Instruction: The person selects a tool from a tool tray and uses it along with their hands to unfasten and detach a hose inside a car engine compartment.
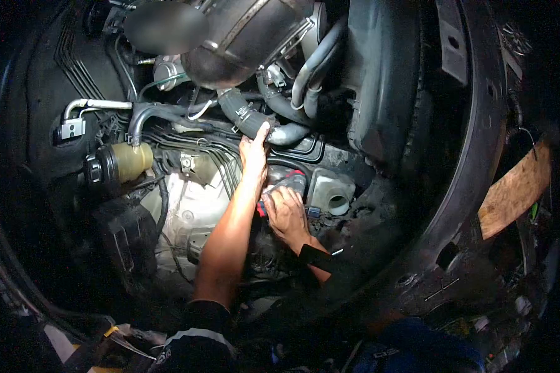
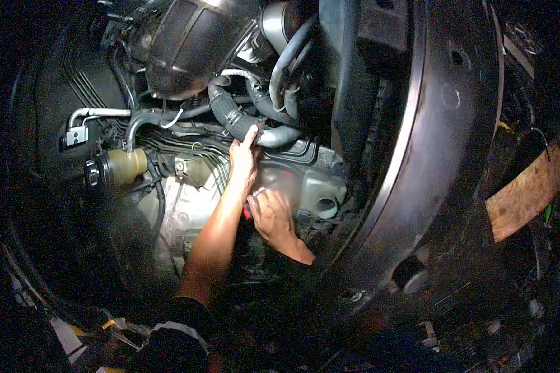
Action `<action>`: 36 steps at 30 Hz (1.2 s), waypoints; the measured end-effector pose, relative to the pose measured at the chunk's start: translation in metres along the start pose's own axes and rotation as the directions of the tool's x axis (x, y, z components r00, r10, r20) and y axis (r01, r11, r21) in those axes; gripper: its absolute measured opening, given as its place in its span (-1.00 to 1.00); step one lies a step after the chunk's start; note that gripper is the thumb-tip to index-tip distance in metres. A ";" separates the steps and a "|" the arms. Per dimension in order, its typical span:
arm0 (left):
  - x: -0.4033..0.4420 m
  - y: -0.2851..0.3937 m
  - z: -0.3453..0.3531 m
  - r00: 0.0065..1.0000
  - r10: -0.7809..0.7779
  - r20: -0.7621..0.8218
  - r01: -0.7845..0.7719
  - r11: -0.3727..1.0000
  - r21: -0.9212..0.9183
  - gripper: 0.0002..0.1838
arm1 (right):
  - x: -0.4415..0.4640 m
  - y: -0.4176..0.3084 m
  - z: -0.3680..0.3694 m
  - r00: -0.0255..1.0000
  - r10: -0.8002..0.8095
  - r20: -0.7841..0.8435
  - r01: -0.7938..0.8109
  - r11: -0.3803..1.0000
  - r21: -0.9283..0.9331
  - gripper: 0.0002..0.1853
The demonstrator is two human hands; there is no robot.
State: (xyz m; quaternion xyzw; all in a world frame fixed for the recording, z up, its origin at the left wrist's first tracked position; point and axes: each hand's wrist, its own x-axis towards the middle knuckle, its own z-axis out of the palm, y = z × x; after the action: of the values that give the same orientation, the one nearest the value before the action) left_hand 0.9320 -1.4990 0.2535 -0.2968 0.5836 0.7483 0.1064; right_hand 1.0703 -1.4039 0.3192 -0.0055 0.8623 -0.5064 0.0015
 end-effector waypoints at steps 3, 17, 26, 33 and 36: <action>0.001 -0.002 0.000 1.000 0.023 0.017 -0.021 0.995 -0.095 -0.55 | -0.008 0.004 0.000 0.991 -0.036 0.125 0.051 0.992 -0.114 -0.71; 0.004 -0.022 0.006 0.994 -0.010 0.111 0.019 0.996 -0.085 -0.59 | -0.012 0.003 -0.015 0.929 -0.020 0.369 0.109 0.969 -0.221 -0.39; 0.004 -0.029 0.006 0.985 0.062 -0.159 0.010 0.907 0.420 -0.16 | -0.024 -0.010 -0.038 0.962 -0.202 0.183 0.211 0.977 -0.032 -0.22; 0.011 -0.054 0.000 0.997 0.068 -0.040 -0.068 0.998 0.009 -0.19 | -0.045 -0.004 -0.048 0.920 -0.347 0.184 0.357 0.934 -0.026 -0.35; 0.001 -0.032 -0.005 0.998 -0.031 0.059 0.031 1.000 -0.001 -0.27 | -0.053 -0.007 -0.066 0.890 -0.287 0.355 0.303 0.953 0.009 -0.10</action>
State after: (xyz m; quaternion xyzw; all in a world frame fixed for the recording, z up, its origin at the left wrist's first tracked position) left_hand 0.9489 -1.4939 0.2261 -0.2839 0.5747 0.7556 0.1349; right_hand 1.1233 -1.3487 0.3575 -0.2270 0.8486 -0.4713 0.0789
